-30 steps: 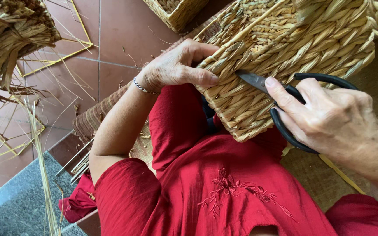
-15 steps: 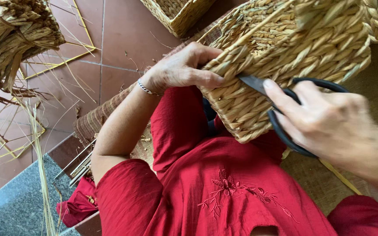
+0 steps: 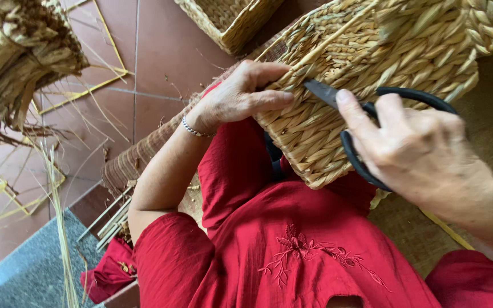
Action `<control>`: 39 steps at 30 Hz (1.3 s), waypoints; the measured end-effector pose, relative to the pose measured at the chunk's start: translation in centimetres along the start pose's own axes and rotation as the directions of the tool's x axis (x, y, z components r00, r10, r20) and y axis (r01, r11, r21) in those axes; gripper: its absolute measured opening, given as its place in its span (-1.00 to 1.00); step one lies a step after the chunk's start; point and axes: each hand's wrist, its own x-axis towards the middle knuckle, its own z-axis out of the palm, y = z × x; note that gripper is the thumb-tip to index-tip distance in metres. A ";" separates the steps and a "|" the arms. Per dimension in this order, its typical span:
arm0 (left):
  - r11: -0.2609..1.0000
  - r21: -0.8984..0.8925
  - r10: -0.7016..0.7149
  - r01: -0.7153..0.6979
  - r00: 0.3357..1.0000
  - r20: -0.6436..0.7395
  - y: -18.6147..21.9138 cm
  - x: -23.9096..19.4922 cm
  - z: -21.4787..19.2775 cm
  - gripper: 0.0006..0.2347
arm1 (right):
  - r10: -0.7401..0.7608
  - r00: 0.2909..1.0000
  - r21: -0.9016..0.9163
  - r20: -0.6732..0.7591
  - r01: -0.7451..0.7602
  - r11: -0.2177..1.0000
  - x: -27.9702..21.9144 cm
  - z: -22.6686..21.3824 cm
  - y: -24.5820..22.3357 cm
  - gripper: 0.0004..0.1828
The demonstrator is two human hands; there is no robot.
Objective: The person sits on the floor and uses shears to trim excess dried fibers from the edges of a woven basket. They rotate the basket to access different sides and carefully cut the protruding material to smooth the rim.
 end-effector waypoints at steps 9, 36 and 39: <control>0.999 0.036 -0.023 0.028 0.991 -0.132 0.8 -0.5 1.6 -0.64 | 0.096 0.970 0.135 -0.222 -0.066 0.989 -1.6 4.0 -1.6 -0.58; 0.726 0.676 0.306 -0.128 0.940 -0.151 2.4 2.8 0.9 -0.69 | 0.667 0.689 0.697 -0.283 -0.330 0.637 -12.1 13.0 6.1 -0.52; 0.634 0.773 0.302 -0.041 0.933 -0.198 1.9 7.0 0.3 -0.68 | 0.835 0.551 0.916 -0.007 -0.332 0.227 -13.8 16.2 7.4 -0.51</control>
